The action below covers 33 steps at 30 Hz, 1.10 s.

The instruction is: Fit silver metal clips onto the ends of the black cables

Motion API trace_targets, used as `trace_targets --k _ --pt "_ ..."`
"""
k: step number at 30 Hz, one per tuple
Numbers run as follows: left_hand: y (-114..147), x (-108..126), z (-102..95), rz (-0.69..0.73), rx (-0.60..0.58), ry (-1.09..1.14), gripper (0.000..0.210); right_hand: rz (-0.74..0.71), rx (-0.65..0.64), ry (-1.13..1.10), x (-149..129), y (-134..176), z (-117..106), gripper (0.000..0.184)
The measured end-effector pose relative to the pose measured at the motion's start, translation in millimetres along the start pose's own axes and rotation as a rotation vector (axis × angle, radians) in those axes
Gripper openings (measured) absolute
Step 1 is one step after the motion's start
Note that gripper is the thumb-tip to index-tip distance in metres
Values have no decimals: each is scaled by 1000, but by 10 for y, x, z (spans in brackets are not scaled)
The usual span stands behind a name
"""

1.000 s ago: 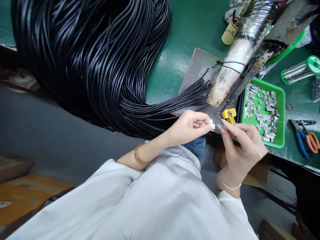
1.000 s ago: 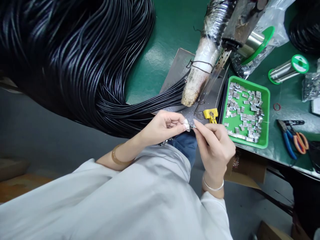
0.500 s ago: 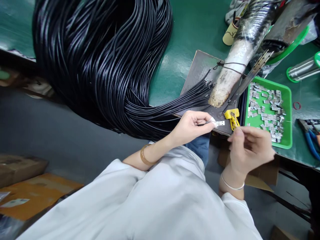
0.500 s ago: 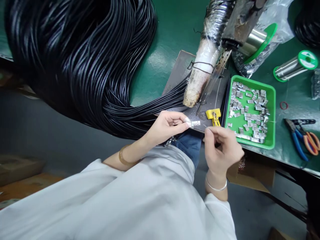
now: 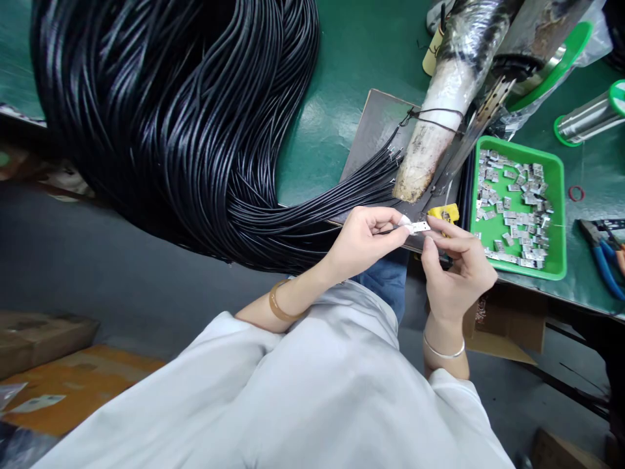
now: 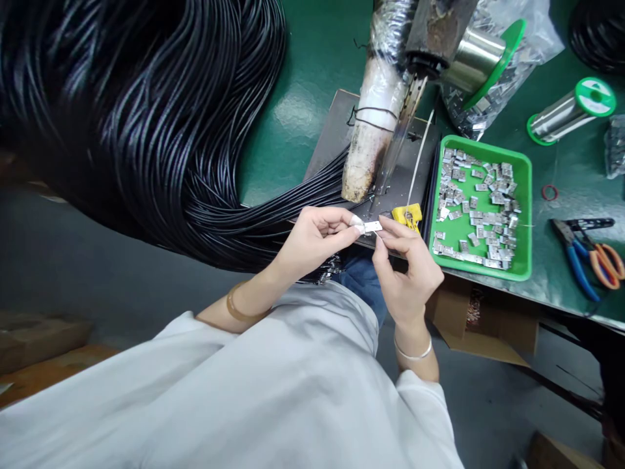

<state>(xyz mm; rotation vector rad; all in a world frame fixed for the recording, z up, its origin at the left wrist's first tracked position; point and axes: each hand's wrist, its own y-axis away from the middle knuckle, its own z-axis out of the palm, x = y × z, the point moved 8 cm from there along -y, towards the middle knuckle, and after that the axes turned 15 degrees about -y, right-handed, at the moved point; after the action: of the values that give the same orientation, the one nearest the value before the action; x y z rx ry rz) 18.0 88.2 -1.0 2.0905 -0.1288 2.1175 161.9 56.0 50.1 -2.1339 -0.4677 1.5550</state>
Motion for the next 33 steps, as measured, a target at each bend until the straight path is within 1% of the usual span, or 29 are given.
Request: trace_targets --k 3,8,14,17,22,26,30,33 --pt "-16 -8 -24 21 53 -65 15 -79 18 25 -39 -15 26 16" --pt "-47 59 -48 57 90 -65 14 -95 16 32 -56 -72 54 17" --pt "-66 121 -53 65 85 3 12 -159 3 85 -168 -116 64 17" --pt "-62 89 -50 48 72 -2 12 -155 -15 51 -167 -94 67 17" --pt "-47 24 -50 7 48 -80 14 -126 -63 30 -111 -65 81 18" --pt "-54 52 -51 -11 57 -65 15 -115 -46 18 -117 -91 63 16" --pt "-57 76 -36 1 47 -12 14 -138 -65 32 -155 -86 72 14" --pt "-42 57 -36 18 29 -42 14 -149 -91 48 -152 -54 73 14"
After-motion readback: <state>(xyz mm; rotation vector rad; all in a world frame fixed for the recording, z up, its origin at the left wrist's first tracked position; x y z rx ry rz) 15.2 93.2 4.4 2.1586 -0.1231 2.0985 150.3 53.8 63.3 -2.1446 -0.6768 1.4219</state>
